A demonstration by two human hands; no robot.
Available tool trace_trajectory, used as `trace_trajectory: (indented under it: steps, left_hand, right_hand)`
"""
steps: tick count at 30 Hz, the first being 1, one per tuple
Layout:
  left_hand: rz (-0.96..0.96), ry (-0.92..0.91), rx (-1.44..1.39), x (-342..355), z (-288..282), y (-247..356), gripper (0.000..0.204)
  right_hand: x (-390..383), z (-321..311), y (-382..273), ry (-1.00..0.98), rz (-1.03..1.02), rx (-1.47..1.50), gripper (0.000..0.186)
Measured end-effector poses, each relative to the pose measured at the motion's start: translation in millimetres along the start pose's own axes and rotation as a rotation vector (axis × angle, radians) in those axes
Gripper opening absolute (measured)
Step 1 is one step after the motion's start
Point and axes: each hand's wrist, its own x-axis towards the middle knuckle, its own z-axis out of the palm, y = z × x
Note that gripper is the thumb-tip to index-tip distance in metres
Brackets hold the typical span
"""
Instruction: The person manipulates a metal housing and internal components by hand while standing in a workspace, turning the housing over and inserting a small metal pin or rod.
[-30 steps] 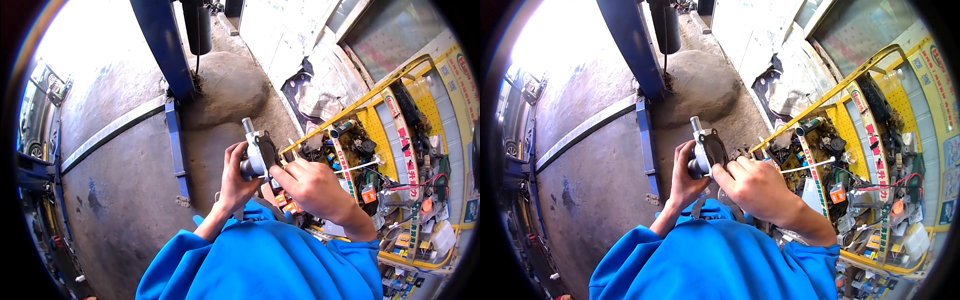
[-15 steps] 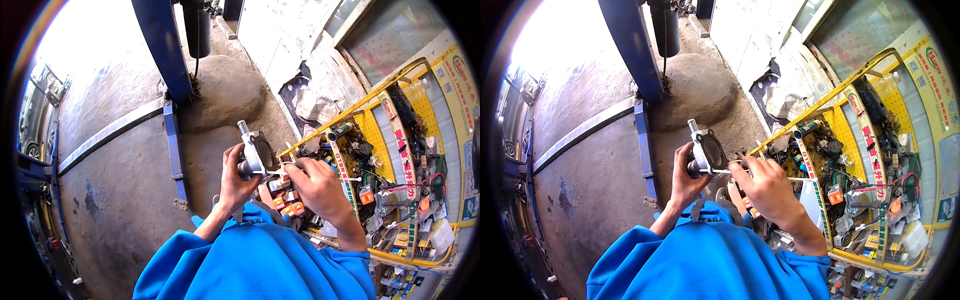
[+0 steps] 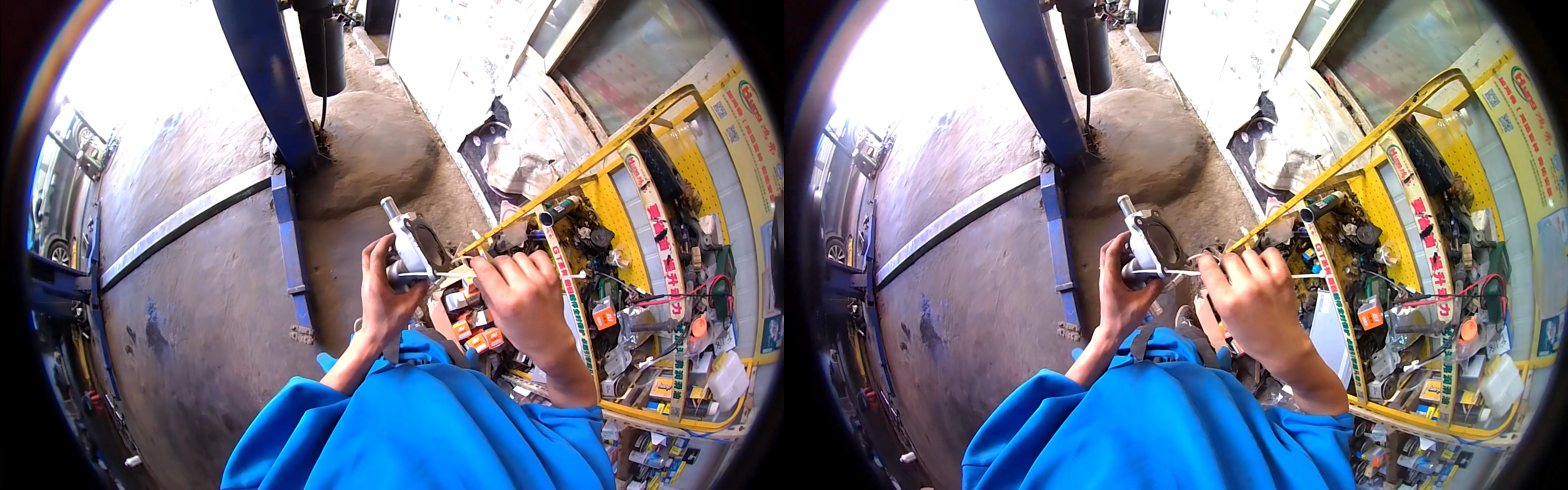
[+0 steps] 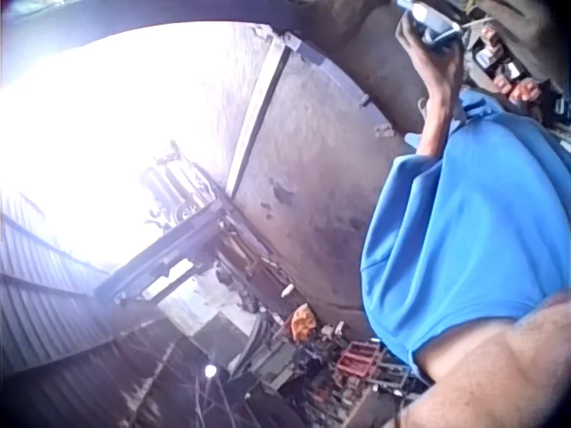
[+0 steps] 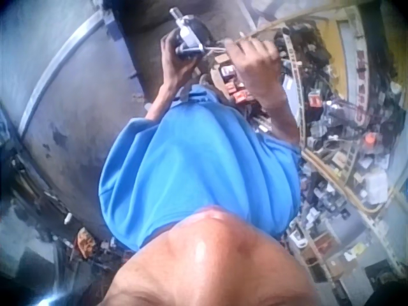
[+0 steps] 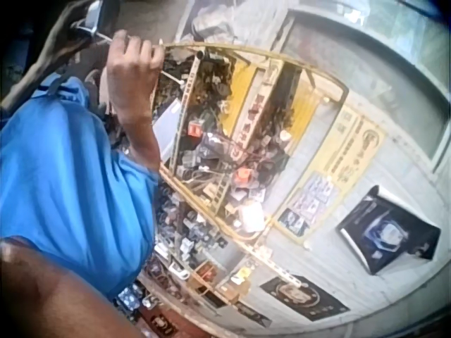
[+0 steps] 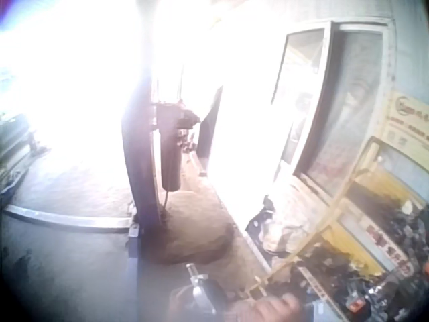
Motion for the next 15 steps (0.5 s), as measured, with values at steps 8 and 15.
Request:
trace_trajectory:
  steps: [8,15]
  left_hand:
    - [-0.096,0.021,-0.173,-11.7,11.8,-14.0,0.065]
    - [0.017,0.042,-0.053,-9.7,10.6,-10.4,0.051]
  right_hand:
    - [5.0,11.5,-12.1,-0.018,-0.083,-0.047,0.017]
    - [-6.8,18.6,-17.1,0.086,0.04,-0.041,0.023]
